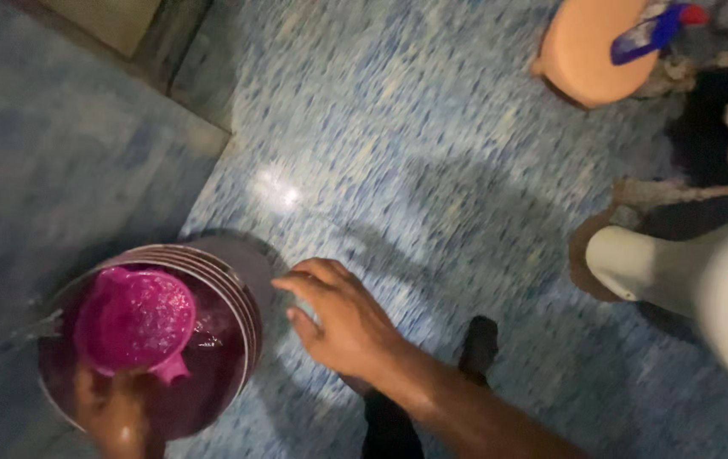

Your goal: The person scrubs the base of a toilet with a long-handled brush, then repeatedly scoops water from a bucket with a pink cup and pours it into the toilet bowl. The person also wipes the toilet seat and lid with the cup.

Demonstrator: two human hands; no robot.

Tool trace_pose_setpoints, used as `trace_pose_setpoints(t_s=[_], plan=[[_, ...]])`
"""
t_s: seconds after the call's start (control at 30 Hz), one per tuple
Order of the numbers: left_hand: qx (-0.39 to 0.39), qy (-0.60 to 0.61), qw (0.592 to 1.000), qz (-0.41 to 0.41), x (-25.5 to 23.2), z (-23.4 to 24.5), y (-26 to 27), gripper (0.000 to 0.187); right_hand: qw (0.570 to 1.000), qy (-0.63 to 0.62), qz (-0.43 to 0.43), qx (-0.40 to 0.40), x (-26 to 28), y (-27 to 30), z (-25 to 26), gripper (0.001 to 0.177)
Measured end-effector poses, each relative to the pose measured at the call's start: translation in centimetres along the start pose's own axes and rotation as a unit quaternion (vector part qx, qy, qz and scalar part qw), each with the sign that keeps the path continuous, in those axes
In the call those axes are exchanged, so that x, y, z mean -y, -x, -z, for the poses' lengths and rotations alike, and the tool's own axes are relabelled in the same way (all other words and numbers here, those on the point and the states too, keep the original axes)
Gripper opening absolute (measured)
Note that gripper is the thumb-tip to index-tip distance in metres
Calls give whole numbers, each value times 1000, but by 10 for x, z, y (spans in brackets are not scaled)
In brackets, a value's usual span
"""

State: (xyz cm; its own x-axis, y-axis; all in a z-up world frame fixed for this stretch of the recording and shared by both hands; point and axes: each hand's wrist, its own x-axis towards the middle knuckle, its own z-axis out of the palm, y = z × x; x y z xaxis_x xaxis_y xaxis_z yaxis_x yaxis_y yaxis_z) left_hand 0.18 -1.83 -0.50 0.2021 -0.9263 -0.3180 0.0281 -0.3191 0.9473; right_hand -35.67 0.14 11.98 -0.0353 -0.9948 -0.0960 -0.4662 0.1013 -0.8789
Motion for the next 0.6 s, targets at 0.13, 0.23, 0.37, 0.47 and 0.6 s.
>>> trace_pose_setpoints(t_s=[0.13, 0.23, 0.37, 0.47, 0.6], plan=[[-18, -95, 995, 9, -89, -43, 41, 64, 1000, -24, 2, -8, 35, 13, 28, 41], [36, -71, 996, -30, -133, -94, 60, 72, 999, -40, -29, -1, 47, 22, 59, 44], [9, 49, 999, 11, -152, -183, 90, 70, 992, -59, -108, -1, 44, 39, 106, 60], [53, 38, 998, 13, -157, -253, 118, 70, 973, -63, -217, 35, 35, 57, 144, 80], [87, 1, 992, 90, -152, -353, 167, 72, 945, -78, -316, 21, 0, 85, 197, 95]])
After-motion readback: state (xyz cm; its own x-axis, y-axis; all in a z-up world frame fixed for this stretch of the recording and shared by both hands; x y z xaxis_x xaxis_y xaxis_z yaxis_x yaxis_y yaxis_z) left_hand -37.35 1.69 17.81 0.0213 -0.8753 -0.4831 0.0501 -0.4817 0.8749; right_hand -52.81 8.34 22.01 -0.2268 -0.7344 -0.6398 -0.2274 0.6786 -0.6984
